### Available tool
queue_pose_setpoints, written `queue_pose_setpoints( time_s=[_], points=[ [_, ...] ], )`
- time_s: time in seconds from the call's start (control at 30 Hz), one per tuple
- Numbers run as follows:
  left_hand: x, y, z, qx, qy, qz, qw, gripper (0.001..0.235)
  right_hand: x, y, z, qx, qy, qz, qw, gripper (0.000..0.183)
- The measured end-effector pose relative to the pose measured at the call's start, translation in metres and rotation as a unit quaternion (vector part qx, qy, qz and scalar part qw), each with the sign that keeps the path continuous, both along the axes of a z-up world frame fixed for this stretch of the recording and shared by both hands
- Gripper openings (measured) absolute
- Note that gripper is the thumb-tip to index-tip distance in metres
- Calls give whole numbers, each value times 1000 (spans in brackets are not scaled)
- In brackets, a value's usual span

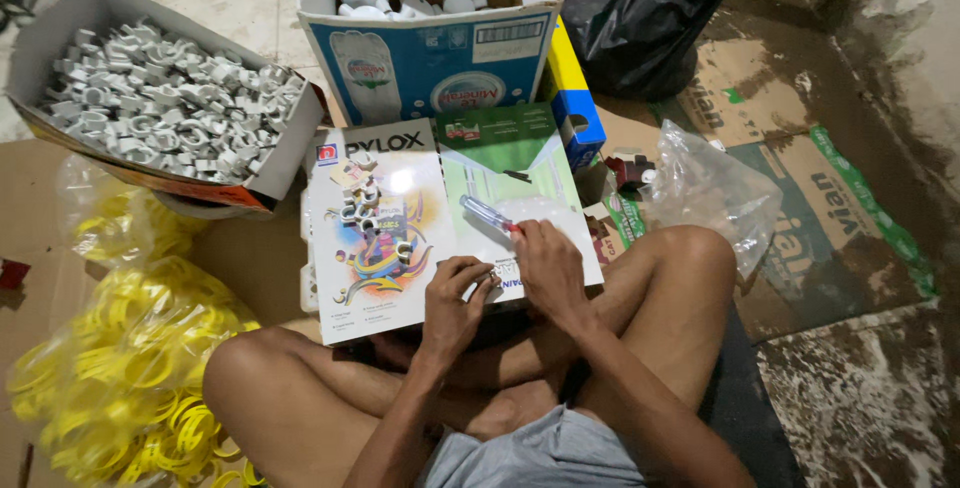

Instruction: The person sits on the floor and repeatedly picks up small white plastic electrical components and metal screws, then uses a screwdriver to fasten them together. The person handles the components one at a time, placing the assembled units on a cardboard box in front of them.

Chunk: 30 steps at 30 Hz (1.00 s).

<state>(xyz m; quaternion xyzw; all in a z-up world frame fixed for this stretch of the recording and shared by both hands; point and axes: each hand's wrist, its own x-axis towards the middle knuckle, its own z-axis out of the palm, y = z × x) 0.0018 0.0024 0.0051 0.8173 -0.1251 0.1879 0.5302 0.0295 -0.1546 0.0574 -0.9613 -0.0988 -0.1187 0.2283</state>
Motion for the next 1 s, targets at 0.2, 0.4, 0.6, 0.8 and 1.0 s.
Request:
queue_pose_setpoints(
  time_s=[0.2,0.4,0.6,0.8,1.0],
  points=[
    [-1,4,7,-47,40,13,998,11,35,11,-25,87,-7,25,996,28],
    [7,5,3,-85,71,38,993,9,69,-8,-17,102,-81,-60,990,30],
    [13,22,19,-132,99,106,981,11,81,-10,-39,43,-48,-63,996,18],
    [35,85,48,-136,61,209,967,16,81,-16,-41,79,-29,-46,995,12],
    [71,188,102,61,-74,337,937,13,82,-16,-45,53,-24,-51,997,8]
  ],
)
